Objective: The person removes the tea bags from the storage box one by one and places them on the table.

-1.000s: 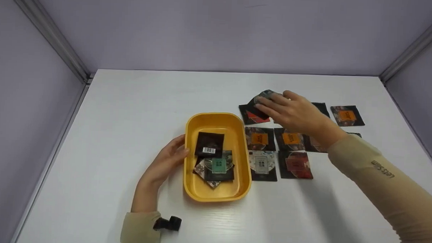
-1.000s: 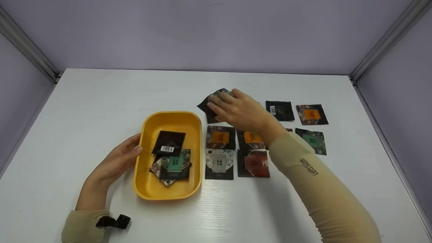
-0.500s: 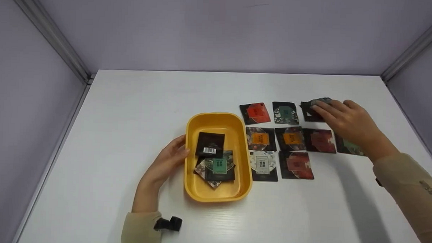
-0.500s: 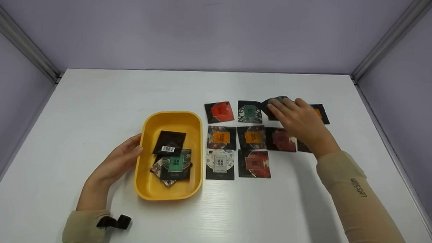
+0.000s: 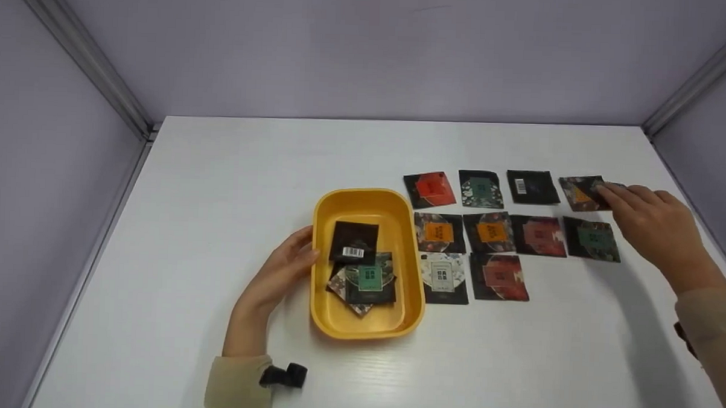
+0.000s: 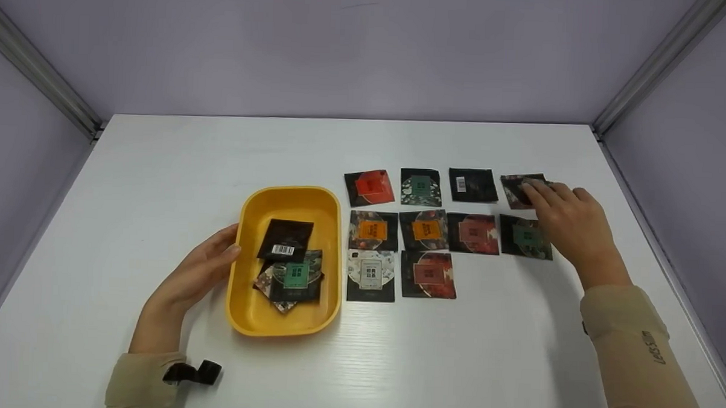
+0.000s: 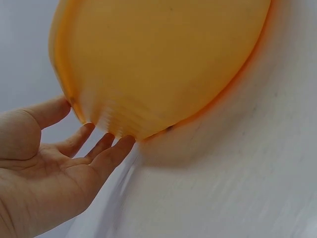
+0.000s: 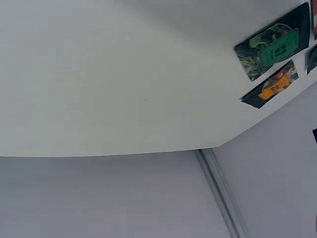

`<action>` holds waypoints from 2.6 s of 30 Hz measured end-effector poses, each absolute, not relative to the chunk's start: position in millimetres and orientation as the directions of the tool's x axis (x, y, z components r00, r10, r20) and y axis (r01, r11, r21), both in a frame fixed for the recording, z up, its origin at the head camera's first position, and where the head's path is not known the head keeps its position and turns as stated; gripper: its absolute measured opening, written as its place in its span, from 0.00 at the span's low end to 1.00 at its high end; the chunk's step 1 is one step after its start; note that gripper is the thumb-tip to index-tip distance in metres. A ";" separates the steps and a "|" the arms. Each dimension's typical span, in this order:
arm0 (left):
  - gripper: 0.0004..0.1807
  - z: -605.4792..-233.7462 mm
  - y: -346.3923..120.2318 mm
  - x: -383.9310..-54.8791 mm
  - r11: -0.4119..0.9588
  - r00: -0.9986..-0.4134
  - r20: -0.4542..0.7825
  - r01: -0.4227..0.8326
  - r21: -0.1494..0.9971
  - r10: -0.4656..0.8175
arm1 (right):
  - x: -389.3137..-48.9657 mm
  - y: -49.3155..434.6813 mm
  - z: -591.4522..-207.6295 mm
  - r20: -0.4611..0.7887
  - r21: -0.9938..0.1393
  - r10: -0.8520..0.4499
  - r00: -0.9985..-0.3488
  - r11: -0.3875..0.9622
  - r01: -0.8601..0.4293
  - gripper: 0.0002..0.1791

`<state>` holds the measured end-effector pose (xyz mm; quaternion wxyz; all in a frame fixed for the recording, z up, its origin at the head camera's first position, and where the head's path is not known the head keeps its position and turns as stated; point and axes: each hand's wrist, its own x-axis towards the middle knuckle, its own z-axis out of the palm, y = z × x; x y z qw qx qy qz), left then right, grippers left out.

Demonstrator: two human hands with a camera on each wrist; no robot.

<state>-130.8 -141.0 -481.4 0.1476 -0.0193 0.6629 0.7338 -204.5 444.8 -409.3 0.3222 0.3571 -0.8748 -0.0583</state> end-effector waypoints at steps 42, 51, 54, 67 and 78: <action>0.33 -481.9 -138.5 -131.4 -0.080 -0.957 -0.224 -0.242 0.967 0.186 | -173.2 505.5 -429.2 -0.301 0.065 -0.091 -0.949 0.991 -0.116 0.29; 0.34 -482.0 -141.0 -131.0 -0.096 -0.955 -0.216 -0.239 0.966 0.202 | -181.9 476.2 -402.3 -0.220 0.056 -0.150 -0.964 0.985 -0.166 0.21; 0.34 -481.4 -140.6 -130.9 -0.096 -0.955 -0.222 -0.244 0.965 0.199 | -184.5 458.6 -394.0 -0.221 0.077 -0.183 -0.958 0.976 -0.204 0.20; 0.34 -480.5 -139.9 -131.4 -0.070 -0.954 -0.233 -0.249 0.966 0.186 | -178.9 366.4 -384.3 -0.099 0.132 -0.505 -0.857 0.847 -0.515 0.14; 0.35 -482.4 -141.5 -130.9 -0.051 -0.953 -0.243 -0.256 0.965 0.180 | -168.9 289.9 -390.6 -0.001 0.300 -0.787 -0.617 0.589 -0.751 0.09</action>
